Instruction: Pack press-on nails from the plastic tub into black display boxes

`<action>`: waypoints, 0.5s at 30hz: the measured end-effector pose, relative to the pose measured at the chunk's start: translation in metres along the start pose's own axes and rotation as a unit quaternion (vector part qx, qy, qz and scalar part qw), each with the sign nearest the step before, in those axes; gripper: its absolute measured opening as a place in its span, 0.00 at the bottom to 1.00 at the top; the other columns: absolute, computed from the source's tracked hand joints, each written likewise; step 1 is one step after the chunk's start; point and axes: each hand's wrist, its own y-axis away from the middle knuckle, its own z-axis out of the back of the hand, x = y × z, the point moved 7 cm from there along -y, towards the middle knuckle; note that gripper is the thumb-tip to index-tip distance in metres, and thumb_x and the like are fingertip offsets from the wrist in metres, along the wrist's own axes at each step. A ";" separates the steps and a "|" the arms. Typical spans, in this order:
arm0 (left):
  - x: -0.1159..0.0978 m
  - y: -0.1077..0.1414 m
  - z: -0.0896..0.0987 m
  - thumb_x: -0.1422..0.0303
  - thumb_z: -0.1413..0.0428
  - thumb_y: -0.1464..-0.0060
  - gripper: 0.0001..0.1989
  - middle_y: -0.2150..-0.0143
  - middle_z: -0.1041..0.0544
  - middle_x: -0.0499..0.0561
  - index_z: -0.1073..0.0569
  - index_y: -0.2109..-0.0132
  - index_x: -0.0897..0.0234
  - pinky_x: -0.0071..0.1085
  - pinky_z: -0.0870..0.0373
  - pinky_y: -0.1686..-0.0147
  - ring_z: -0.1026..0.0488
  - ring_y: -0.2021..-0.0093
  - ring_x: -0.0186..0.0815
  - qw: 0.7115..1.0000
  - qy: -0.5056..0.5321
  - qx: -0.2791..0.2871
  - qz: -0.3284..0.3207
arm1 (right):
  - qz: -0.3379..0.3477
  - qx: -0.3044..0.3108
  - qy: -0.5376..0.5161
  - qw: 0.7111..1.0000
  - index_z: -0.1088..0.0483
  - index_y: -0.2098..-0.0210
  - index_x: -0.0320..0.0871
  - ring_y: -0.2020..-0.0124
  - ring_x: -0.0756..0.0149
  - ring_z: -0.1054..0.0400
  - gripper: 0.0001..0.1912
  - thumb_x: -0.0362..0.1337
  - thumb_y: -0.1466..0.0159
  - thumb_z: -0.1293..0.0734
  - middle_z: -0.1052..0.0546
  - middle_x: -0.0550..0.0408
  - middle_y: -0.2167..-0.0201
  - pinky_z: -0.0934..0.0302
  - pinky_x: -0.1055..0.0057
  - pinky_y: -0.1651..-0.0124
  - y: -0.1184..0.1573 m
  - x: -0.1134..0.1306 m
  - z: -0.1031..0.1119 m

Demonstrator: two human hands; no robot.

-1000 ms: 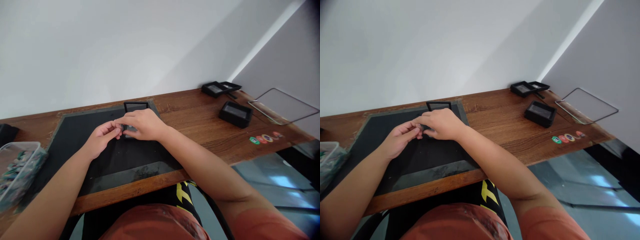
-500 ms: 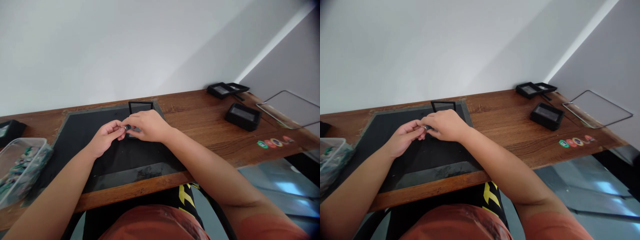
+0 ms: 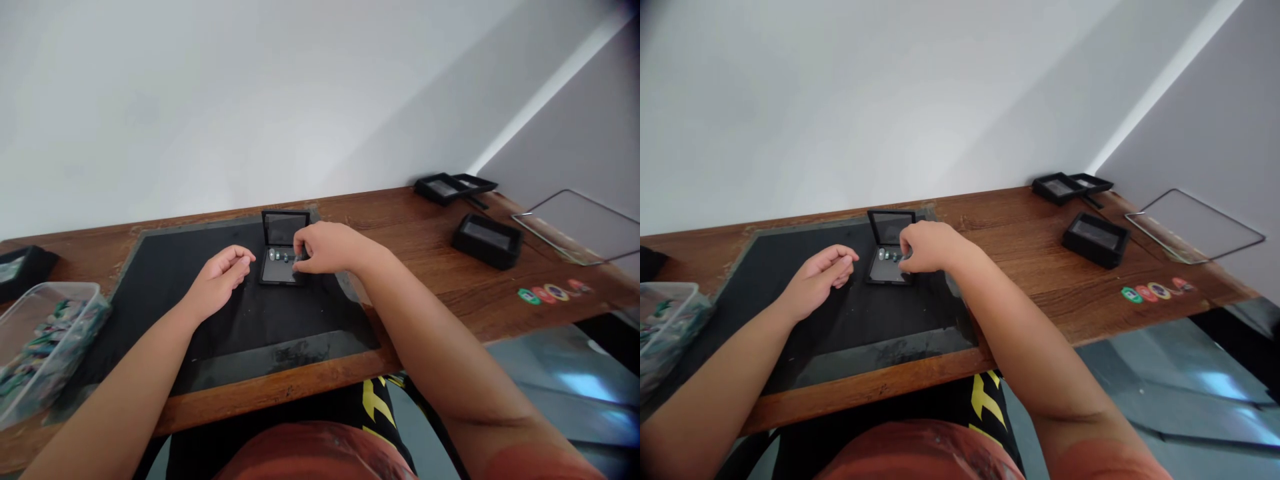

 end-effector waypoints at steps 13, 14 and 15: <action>-0.002 0.000 0.013 0.58 0.42 0.41 0.12 0.75 0.37 0.42 0.34 0.63 0.60 0.27 0.48 0.75 0.42 0.76 0.30 0.996 -0.043 -0.079 0.001 | -0.077 -0.009 0.017 0.997 0.23 0.61 0.45 0.59 0.55 0.26 0.09 0.37 0.40 0.34 0.18 0.47 0.57 0.41 0.65 0.64 0.005 -0.020 0.007; 0.001 0.000 0.019 0.58 0.42 0.41 0.12 0.75 0.36 0.42 0.33 0.62 0.60 0.28 0.47 0.75 0.41 0.76 0.30 0.993 -0.054 -0.106 0.012 | -0.094 -0.016 0.027 0.995 0.23 0.61 0.44 0.59 0.54 0.26 0.10 0.36 0.39 0.35 0.18 0.46 0.57 0.42 0.64 0.65 0.007 -0.025 0.011; 0.004 0.000 0.026 0.58 0.42 0.41 0.11 0.74 0.35 0.43 0.33 0.62 0.60 0.28 0.46 0.74 0.40 0.76 0.30 0.988 -0.068 -0.138 0.023 | -0.110 -0.017 0.035 0.993 0.23 0.61 0.43 0.59 0.53 0.26 0.10 0.35 0.40 0.36 0.18 0.45 0.57 0.42 0.64 0.66 0.009 -0.030 0.014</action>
